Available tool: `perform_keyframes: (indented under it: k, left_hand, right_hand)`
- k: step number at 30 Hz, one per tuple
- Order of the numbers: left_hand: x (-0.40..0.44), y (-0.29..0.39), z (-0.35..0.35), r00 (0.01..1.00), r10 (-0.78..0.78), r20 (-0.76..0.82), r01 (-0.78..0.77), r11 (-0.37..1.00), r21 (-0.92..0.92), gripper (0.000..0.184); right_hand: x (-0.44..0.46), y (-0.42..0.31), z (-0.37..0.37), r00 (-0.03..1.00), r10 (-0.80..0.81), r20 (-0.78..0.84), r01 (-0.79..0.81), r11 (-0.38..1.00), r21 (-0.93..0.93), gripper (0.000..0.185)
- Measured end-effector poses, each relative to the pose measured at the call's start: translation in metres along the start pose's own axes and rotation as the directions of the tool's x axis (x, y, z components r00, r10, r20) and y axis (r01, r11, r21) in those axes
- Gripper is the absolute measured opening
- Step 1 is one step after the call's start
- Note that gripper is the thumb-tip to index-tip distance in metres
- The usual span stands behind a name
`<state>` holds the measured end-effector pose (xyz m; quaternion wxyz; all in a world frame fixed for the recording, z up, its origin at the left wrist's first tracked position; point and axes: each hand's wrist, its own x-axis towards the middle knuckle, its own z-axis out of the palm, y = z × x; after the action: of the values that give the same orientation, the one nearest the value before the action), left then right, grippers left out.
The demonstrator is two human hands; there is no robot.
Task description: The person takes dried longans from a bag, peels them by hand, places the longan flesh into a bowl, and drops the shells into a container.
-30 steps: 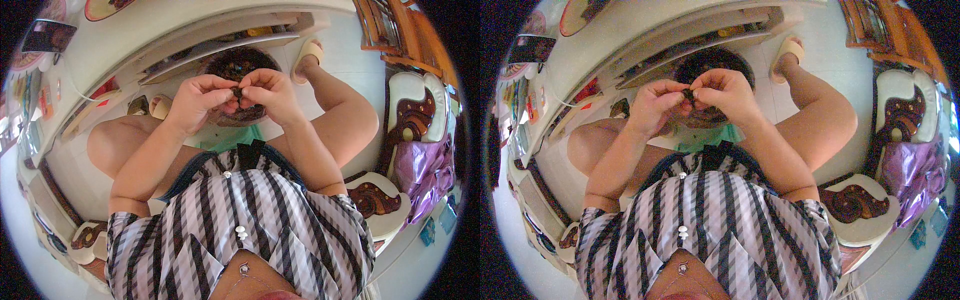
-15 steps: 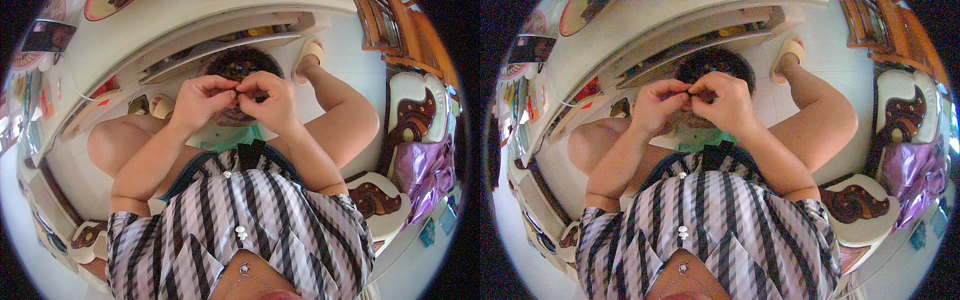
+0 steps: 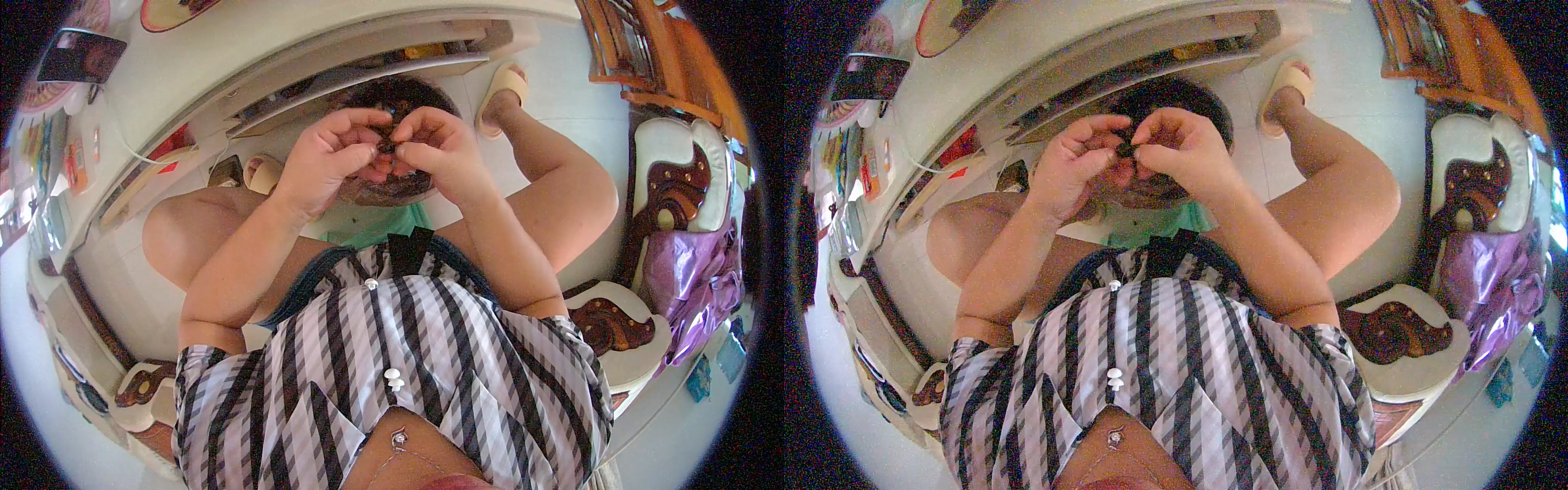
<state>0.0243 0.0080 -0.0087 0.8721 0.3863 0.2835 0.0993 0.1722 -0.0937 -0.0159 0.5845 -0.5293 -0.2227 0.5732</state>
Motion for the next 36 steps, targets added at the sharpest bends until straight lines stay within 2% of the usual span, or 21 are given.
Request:
perform_keyframes:
  k: [2,5,7,8,11,14,16,19,20,22,23,26,29,31,32,34,36]
  left_hand:
    - [-0.001,0.001,0.001,0.998,0.061,0.016,-0.061,0.998,-0.023,0.025]
    - [-0.002,-0.002,-0.002,0.991,0.125,-0.042,-0.111,0.963,0.244,0.022]
    - [-0.003,0.001,-0.001,0.991,0.104,-0.087,-0.074,0.952,0.298,0.02]
    - [-0.004,0.003,0.001,0.989,0.095,-0.111,-0.054,0.944,0.325,0.019]
    - [-0.008,0.012,0.01,0.969,0.217,-0.118,-0.104,0.792,0.602,0.015]
    - [-0.008,0.007,0.009,0.936,0.348,-0.044,-0.208,0.654,0.728,0.014]
    - [-0.007,0.007,0.008,0.918,0.396,0.025,-0.286,0.618,0.733,0.014]
    - [-0.006,0.003,0.004,0.898,0.432,0.084,-0.347,0.577,0.739,0.014]
    - [-0.005,0.002,0.004,0.894,0.437,0.096,-0.357,0.567,0.743,0.014]
    - [-0.007,0.006,0.003,0.937,0.341,0.079,-0.288,0.624,0.727,0.015]
    - [-0.008,0.008,0.003,0.954,0.292,0.071,-0.252,0.649,0.718,0.015]
    - [-0.008,0.009,0.003,0.986,0.163,0.022,-0.15,0.831,0.535,0.013]
    - [-0.006,0.003,-0.003,0.998,0.068,0.014,-0.069,0.96,0.27,0.013]
    - [-0.007,0.006,-0.005,0.997,0.071,0.018,-0.073,0.956,0.284,0.014]
    - [-0.007,0.007,-0.005,0.997,0.071,0.021,-0.074,0.954,0.291,0.014]
    - [-0.008,0.013,-0.001,0.988,0.151,0.03,-0.146,0.858,0.493,0.015]
    - [-0.009,0.014,0.003,0.967,0.251,0.051,-0.222,0.72,0.657,0.017]
  right_hand:
    - [-0.003,-0.003,0.006,0.994,-0.092,-0.05,0.082,0.981,-0.174,0.01]
    - [-0.006,-0.005,0.01,0.974,-0.218,-0.058,0.18,0.907,-0.381,0.013]
    - [-0.006,-0.004,0.01,0.942,-0.336,0.005,0.295,0.821,-0.489,0.014]
    - [-0.006,-0.005,0.011,0.938,-0.346,-0.011,0.294,0.812,-0.503,0.015]
    - [-0.008,-0.007,0.014,0.918,-0.396,-0.021,0.314,0.759,-0.571,0.015]
    - [-0.007,-0.004,0.008,0.892,-0.448,0.053,0.371,0.661,-0.653,0.013]
    - [-0.007,0.002,0.002,0.888,-0.449,0.101,0.39,0.618,-0.683,0.012]
    - [-0.011,-0.004,0.008,0.961,-0.276,-0.031,0.224,0.833,-0.505,0.012]
    - [-0.011,-0.006,0.009,0.968,-0.248,-0.03,0.2,0.841,-0.503,0.011]
    - [-0.01,-0.01,0.009,0.981,-0.193,-0.026,0.155,0.853,-0.499,0.011]
    - [-0.01,-0.008,0.007,0.987,-0.159,-0.032,0.131,0.896,-0.425,0.012]
    - [-0.007,-0.001,0.003,0.999,-0.038,-0.02,0.033,0.982,-0.184,0.013]
    - [-0.006,-0.003,0.001,0.995,0.093,0.034,-0.094,0.995,0.034,0.011]
    - [-0.006,-0.007,0.001,0.987,0.146,0.074,-0.155,0.98,0.128,0.011]
    - [-0.006,-0.01,0.001,0.99,0.121,0.072,-0.126,0.99,0.068,0.011]
    - [-0.007,-0.016,0.001,0.995,0.072,0.071,-0.069,0.996,-0.051,0.012]
    - [-0.008,-0.01,0.006,0.999,-0.048,0.009,0.048,0.973,-0.225,0.014]
